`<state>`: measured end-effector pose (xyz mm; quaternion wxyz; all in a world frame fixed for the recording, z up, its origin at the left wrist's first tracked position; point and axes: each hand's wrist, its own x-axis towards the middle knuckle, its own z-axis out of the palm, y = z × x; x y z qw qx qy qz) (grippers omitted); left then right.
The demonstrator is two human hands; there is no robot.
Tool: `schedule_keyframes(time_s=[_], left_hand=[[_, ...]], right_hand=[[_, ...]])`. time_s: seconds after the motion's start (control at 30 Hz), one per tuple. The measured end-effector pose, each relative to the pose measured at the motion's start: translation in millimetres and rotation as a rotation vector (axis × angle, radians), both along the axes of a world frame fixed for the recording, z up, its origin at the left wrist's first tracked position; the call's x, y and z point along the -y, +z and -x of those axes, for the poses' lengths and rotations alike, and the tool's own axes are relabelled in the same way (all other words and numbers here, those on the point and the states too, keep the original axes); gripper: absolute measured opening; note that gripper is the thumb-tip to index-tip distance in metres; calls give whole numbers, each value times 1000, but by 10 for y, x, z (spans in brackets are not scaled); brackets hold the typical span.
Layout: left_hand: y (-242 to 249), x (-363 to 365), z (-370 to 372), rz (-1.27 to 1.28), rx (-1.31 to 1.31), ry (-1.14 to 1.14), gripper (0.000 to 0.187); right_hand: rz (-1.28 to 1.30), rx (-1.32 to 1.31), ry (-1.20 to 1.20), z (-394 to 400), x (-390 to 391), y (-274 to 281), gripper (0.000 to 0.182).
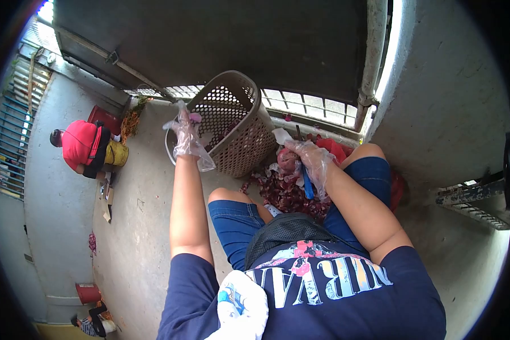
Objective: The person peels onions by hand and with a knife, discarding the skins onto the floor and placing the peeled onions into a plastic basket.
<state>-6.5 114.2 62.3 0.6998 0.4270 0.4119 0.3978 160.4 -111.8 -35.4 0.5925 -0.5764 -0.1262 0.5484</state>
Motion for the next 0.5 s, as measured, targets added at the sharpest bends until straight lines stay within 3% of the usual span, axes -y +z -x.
schedule_keyframes(time_s=[0.07, 0.1, 0.17, 0.23, 0.3, 0.37, 0.4, 0.5], left_hand=[[-78, -138, 73, -182, -509, 16, 78], [-134, -60, 18, -165, -501, 119, 80], [-362, 233, 68, -285, -257, -214, 77], [-330, 832, 16, -356, -225, -501, 81], [-421, 1203, 5, -443, -220, -630, 71], [-436, 1300, -24, -689, -360, -808, 66], [-369, 1370, -74, -824, -386, -783, 65], [-430, 1328, -74, -845, -527, -758, 66]], right_hand=[[-39, -202, 75, -1, 24, -1, 32], [-41, -201, 65, -20, 16, -7, 32], [-72, -267, 70, 3, 13, -51, 31], [-50, -275, 87, 7, 27, 55, 31], [-177, -424, 72, 34, -14, 9, 34], [-120, -379, 31, 90, 20, 148, 36], [-187, -394, 63, 116, 36, 201, 39], [-274, -405, 121, 107, 69, 264, 48]])
